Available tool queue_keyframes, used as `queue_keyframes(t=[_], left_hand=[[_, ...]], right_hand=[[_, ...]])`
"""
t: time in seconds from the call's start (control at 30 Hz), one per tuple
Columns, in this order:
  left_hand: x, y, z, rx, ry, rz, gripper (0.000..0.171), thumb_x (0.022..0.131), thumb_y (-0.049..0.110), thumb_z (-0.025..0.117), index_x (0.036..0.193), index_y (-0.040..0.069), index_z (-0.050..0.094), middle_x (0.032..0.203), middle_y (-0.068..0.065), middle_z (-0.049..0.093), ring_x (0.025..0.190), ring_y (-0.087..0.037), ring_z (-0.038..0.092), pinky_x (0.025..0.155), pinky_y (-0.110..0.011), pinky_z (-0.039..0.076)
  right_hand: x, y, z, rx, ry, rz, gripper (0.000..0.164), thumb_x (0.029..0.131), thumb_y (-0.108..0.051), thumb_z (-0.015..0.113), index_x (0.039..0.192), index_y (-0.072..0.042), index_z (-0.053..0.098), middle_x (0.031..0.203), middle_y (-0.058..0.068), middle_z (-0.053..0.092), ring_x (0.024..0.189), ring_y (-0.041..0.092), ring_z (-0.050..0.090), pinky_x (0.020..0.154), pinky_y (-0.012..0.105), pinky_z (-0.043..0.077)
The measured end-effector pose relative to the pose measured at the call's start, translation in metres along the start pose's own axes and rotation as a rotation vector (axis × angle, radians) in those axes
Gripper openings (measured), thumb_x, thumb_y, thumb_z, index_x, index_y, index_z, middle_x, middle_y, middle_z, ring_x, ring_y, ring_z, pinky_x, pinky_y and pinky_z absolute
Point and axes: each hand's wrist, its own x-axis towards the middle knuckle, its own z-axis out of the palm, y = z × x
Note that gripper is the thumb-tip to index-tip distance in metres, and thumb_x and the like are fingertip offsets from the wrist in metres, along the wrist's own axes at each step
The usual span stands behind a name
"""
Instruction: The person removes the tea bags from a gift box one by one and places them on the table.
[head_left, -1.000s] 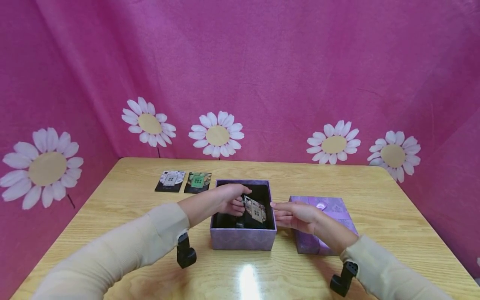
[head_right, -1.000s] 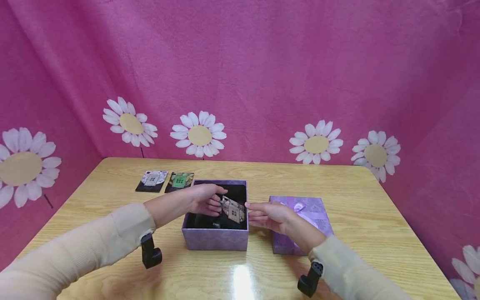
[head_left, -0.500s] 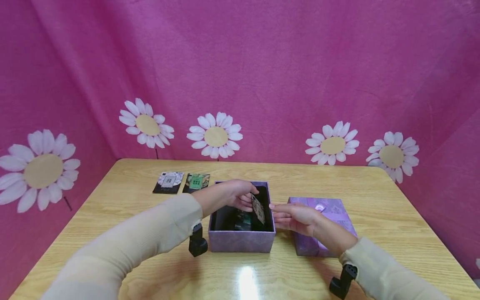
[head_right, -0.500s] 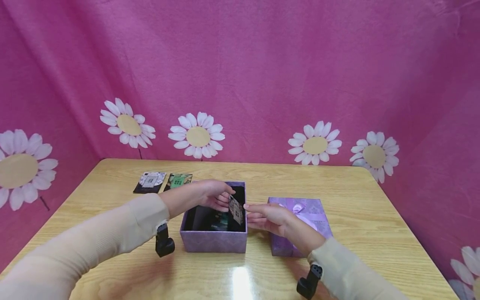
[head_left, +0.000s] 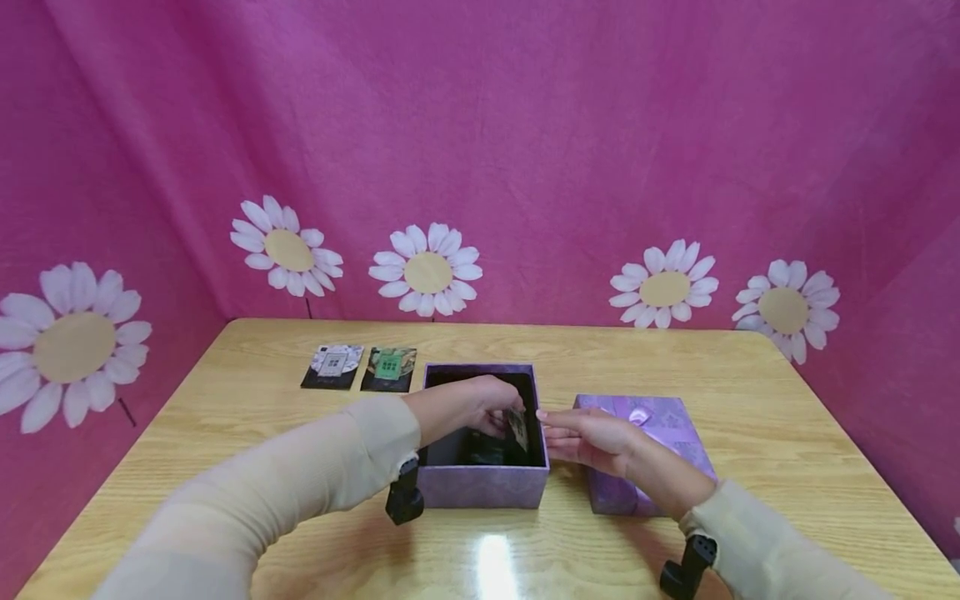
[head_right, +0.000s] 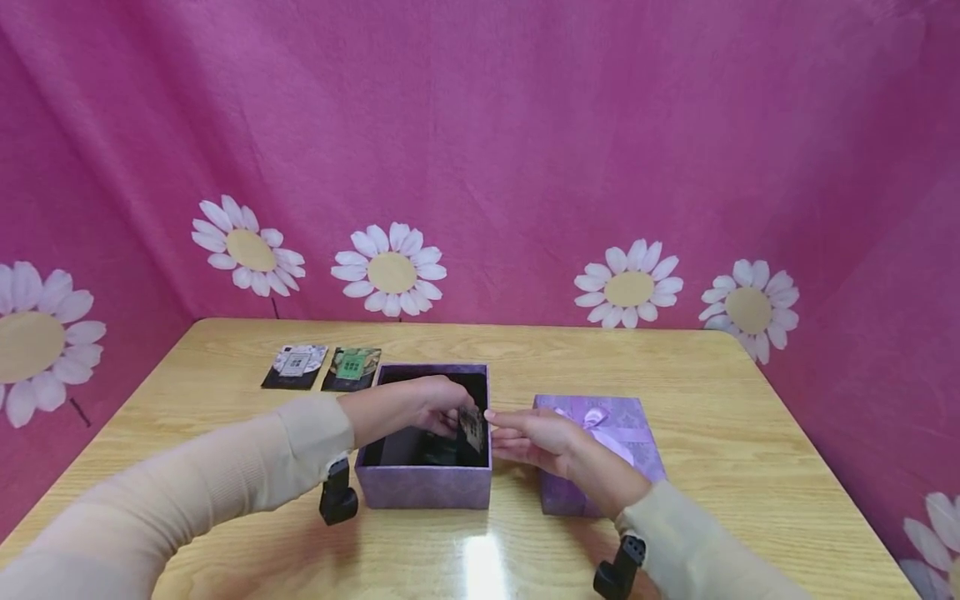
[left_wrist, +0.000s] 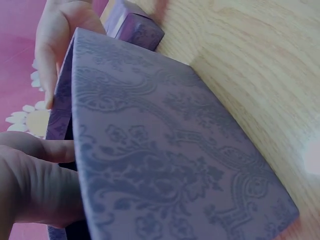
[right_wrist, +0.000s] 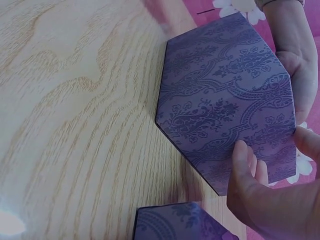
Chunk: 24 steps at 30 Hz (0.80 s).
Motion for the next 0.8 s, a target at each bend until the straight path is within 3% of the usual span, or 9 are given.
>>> queue_keyframes(t=[0.13,0.27,0.37,0.47,0.53,0.6,0.7,0.8], left_hand=[[-0.015,0.002,0.000,0.002,-0.014,0.009,0.013,0.083,0.000,0.056,0.088,-0.006,0.066,0.084,-0.018,0.067,0.078,-0.026,0.064,0.074,-0.043,0.058],[-0.077,0.021,0.001,0.040,-0.006,0.042,0.007,0.081,-0.006,0.056,0.077,-0.005,0.062,0.061,-0.006,0.051,0.058,-0.016,0.049,0.065,-0.035,0.056],[-0.131,0.038,0.003,0.078,0.046,0.069,0.003,0.084,-0.007,0.055,0.083,-0.004,0.055,0.062,-0.002,0.039,0.056,-0.013,0.040,0.071,-0.034,0.056],[-0.158,0.045,0.001,0.099,0.073,0.099,0.012,0.085,-0.006,0.054,0.097,-0.007,0.055,0.070,-0.004,0.046,0.061,-0.014,0.046,0.079,-0.036,0.058],[-0.165,0.046,-0.001,0.123,0.086,0.111,0.019,0.086,-0.005,0.055,0.105,-0.008,0.055,0.080,-0.007,0.050,0.068,-0.015,0.050,0.081,-0.035,0.059],[-0.170,0.047,-0.004,0.150,0.088,0.115,0.025,0.085,-0.004,0.058,0.110,-0.009,0.056,0.087,-0.007,0.052,0.072,-0.016,0.051,0.075,-0.032,0.058],[-0.172,0.047,-0.011,0.198,0.084,0.119,0.022,0.087,0.000,0.060,0.108,-0.006,0.060,0.093,-0.006,0.054,0.076,-0.016,0.051,0.066,-0.027,0.053],[-0.175,0.046,-0.016,0.228,0.082,0.137,0.020,0.088,0.002,0.060,0.107,-0.006,0.064,0.097,-0.007,0.059,0.081,-0.015,0.056,0.070,-0.028,0.055]], right_hand=[[0.001,0.000,0.000,-0.007,0.000,-0.005,0.035,0.094,-0.022,0.061,0.116,0.005,0.055,0.086,0.000,0.073,0.084,0.009,0.070,0.085,0.026,0.057],[0.001,0.001,0.000,-0.004,-0.005,-0.006,0.039,0.095,-0.021,0.060,0.120,0.006,0.050,0.088,0.000,0.072,0.085,0.009,0.069,0.085,0.025,0.057],[0.001,0.001,-0.001,0.000,-0.007,-0.008,0.039,0.095,-0.020,0.060,0.120,0.007,0.049,0.088,0.001,0.072,0.085,0.009,0.069,0.084,0.025,0.057],[0.001,0.001,-0.001,0.007,-0.005,-0.008,0.037,0.094,-0.020,0.060,0.119,0.006,0.050,0.088,0.001,0.073,0.085,0.010,0.069,0.084,0.026,0.057],[0.002,0.001,-0.001,0.011,-0.003,-0.006,0.035,0.094,-0.020,0.060,0.117,0.005,0.051,0.088,0.001,0.073,0.085,0.010,0.069,0.084,0.026,0.057],[0.002,0.002,-0.002,0.016,-0.001,-0.004,0.033,0.094,-0.020,0.061,0.116,0.004,0.052,0.087,0.001,0.073,0.084,0.010,0.069,0.084,0.026,0.057],[0.003,0.002,-0.002,0.014,-0.002,-0.002,0.032,0.094,-0.021,0.062,0.114,0.003,0.053,0.086,0.000,0.072,0.083,0.009,0.069,0.083,0.026,0.057],[0.003,0.002,-0.002,0.010,-0.002,-0.005,0.035,0.093,-0.022,0.063,0.115,0.003,0.052,0.085,0.000,0.073,0.083,0.009,0.069,0.084,0.026,0.058]])
